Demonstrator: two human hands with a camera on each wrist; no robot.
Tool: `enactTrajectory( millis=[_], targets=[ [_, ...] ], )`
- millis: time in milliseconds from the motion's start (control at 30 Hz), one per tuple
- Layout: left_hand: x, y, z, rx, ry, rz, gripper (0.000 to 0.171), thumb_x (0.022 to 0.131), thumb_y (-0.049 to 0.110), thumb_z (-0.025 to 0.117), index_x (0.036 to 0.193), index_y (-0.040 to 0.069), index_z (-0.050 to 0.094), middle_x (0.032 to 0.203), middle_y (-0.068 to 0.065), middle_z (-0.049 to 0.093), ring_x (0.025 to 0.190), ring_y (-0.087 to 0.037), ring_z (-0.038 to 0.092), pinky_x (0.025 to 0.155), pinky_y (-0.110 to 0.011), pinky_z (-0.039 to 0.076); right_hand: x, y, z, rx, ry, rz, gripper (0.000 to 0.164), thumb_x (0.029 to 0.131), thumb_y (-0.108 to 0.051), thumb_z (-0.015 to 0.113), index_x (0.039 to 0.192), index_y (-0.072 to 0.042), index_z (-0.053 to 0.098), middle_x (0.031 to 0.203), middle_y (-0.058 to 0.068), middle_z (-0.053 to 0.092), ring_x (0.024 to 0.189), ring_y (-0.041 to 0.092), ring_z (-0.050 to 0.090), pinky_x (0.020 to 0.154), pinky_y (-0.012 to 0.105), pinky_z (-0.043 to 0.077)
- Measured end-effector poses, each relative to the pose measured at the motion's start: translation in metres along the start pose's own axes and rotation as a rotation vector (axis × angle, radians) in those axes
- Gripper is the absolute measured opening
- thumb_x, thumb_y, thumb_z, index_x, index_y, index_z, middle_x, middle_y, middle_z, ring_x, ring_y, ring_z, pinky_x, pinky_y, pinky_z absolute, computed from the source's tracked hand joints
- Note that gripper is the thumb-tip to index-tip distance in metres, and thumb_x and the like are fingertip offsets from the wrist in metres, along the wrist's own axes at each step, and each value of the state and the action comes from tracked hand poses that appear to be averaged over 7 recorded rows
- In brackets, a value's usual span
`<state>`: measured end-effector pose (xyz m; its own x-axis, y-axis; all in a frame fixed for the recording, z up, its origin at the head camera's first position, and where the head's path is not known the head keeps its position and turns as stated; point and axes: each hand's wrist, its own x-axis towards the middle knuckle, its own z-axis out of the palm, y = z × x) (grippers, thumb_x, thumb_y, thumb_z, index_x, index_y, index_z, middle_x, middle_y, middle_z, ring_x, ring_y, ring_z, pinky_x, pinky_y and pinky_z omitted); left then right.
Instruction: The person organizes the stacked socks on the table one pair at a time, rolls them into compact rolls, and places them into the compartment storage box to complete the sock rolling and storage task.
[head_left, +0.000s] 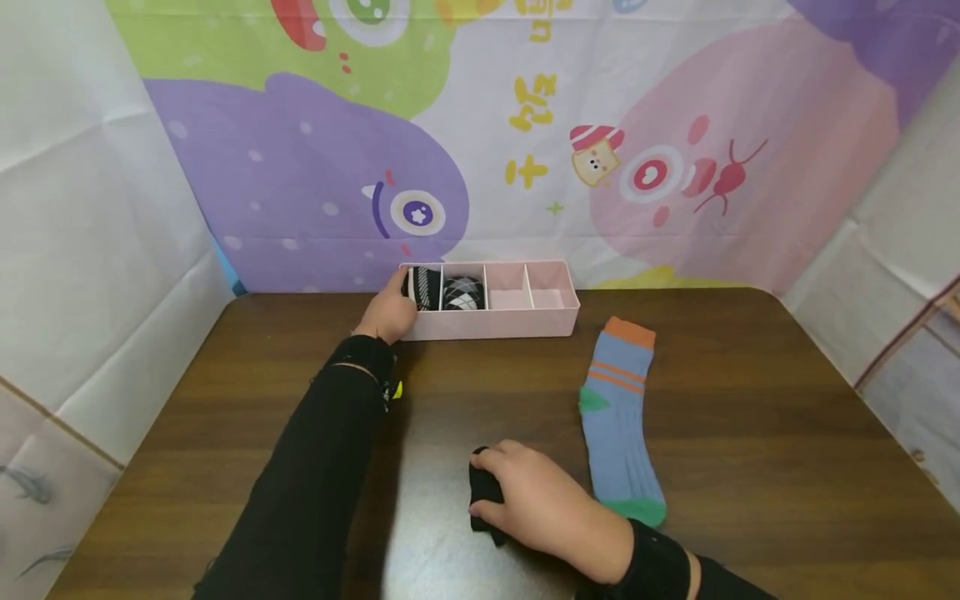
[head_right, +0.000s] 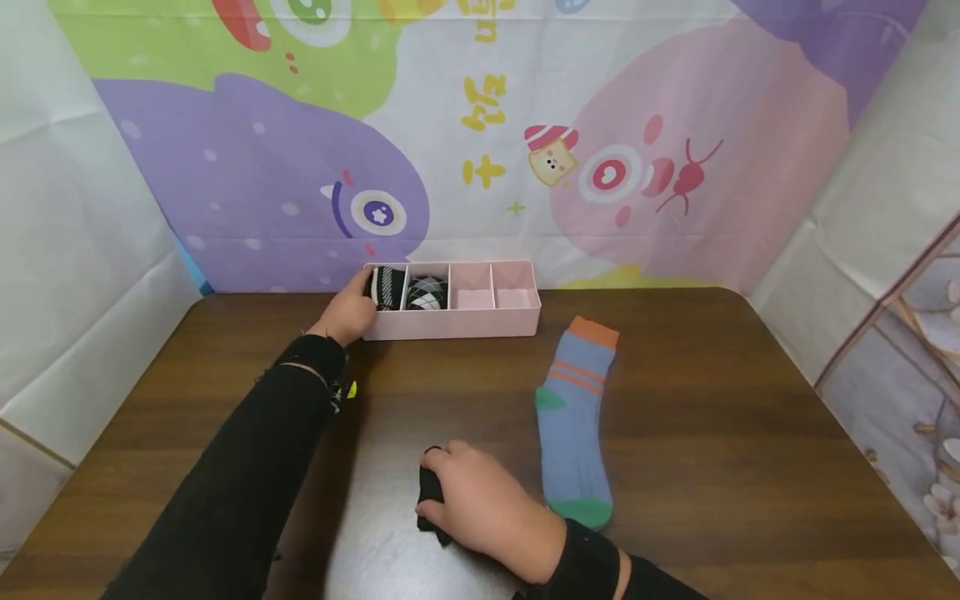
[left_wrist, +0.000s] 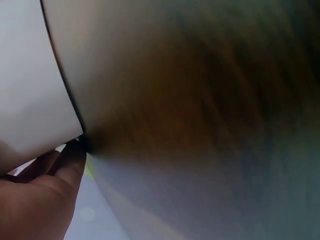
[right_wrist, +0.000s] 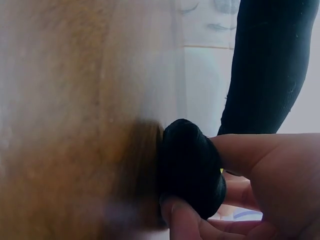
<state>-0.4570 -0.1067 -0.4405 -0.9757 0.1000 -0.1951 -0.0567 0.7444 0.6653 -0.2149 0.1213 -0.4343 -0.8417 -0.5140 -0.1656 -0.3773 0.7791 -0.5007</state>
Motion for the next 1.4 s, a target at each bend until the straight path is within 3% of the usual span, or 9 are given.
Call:
enactTrajectory(
  millis=[100,400,533,800,933,1067,1233,1400],
  targets=[
    [-0.004,-0.004,-0.001,-0.004,0.024,0.011,0.077,0.093,0.006,0.028,0.167,0.016,0.009,0.170,-0.012,0.017,0.152,-0.034,0.025,0.121,-0.048,0.023,0.001,-0.001,0.001,0.003,-0.009,-0.004,0.053,0.092,-0.036,0.079,0.137,-0.011,0.066,0.123,0.005,0.065,0.107,0.018,0.064,0.086,0.035,0.055],
    [-0.008,-0.010,-0.008,0.016,0.076,-0.054,0.073,0.096,0.010,0.028,0.167,0.022,0.015,0.163,-0.017,0.035,0.142,-0.043,0.038,0.116,-0.054,0.032,0.006,-0.004,0.002,0.004,-0.030,-0.020,0.053,0.093,-0.036,0.078,0.139,-0.012,0.064,0.126,0.005,0.063,0.108,0.017,0.063,0.085,0.034,0.055],
    [-0.008,-0.017,-0.012,-0.021,0.081,-0.050,0.075,0.094,0.008,0.028,0.167,0.020,0.014,0.164,-0.018,0.032,0.143,-0.040,0.037,0.116,-0.053,0.031,0.010,-0.007,0.003,-0.006,-0.043,-0.032,0.050,0.094,-0.032,0.076,0.139,-0.013,0.064,0.127,0.004,0.062,0.107,0.017,0.063,0.085,0.034,0.055],
    [-0.005,-0.031,-0.016,-0.024,0.062,-0.045,0.075,0.094,0.006,0.028,0.167,0.015,0.011,0.168,-0.016,0.023,0.152,-0.035,0.025,0.122,-0.049,0.022,0.020,-0.009,0.000,-0.011,-0.084,-0.081,0.044,0.088,-0.019,0.076,0.131,-0.014,0.065,0.117,0.002,0.062,0.086,0.008,0.058,0.074,0.027,0.051],
    [-0.008,-0.030,-0.020,-0.034,0.052,-0.057,0.076,0.093,0.005,0.028,0.167,0.014,0.009,0.168,-0.018,0.022,0.151,-0.035,0.026,0.122,-0.049,0.022,0.033,0.003,-0.022,-0.029,-0.063,-0.076,0.045,0.086,-0.019,0.078,0.130,-0.015,0.066,0.115,0.003,0.065,0.089,0.012,0.058,0.075,0.031,0.050],
    [-0.012,-0.019,-0.022,-0.055,0.050,-0.068,0.075,0.094,0.004,0.027,0.167,0.014,0.009,0.167,-0.018,0.023,0.150,-0.033,0.028,0.121,-0.047,0.023,0.056,0.024,-0.061,-0.035,0.010,0.015,0.049,0.086,-0.018,0.077,0.133,-0.013,0.065,0.117,0.007,0.066,0.094,0.019,0.059,0.078,0.038,0.051],
    [-0.012,-0.006,-0.015,-0.070,0.030,-0.051,0.073,0.096,0.004,0.028,0.167,0.015,0.010,0.168,-0.017,0.023,0.147,-0.032,0.031,0.121,-0.046,0.025,0.088,0.050,-0.112,-0.068,0.092,0.155,0.049,0.091,-0.019,0.073,0.138,-0.009,0.061,0.120,0.014,0.065,0.098,0.029,0.061,0.084,0.045,0.052],
    [-0.006,-0.011,-0.005,-0.055,0.012,-0.064,0.074,0.098,0.003,0.029,0.167,0.018,0.009,0.169,-0.014,0.020,0.143,-0.031,0.036,0.116,-0.045,0.030,0.119,0.061,-0.135,-0.003,0.208,0.203,0.047,0.092,-0.023,0.069,0.135,-0.008,0.060,0.116,0.015,0.064,0.094,0.033,0.060,0.081,0.046,0.052]
  ],
)
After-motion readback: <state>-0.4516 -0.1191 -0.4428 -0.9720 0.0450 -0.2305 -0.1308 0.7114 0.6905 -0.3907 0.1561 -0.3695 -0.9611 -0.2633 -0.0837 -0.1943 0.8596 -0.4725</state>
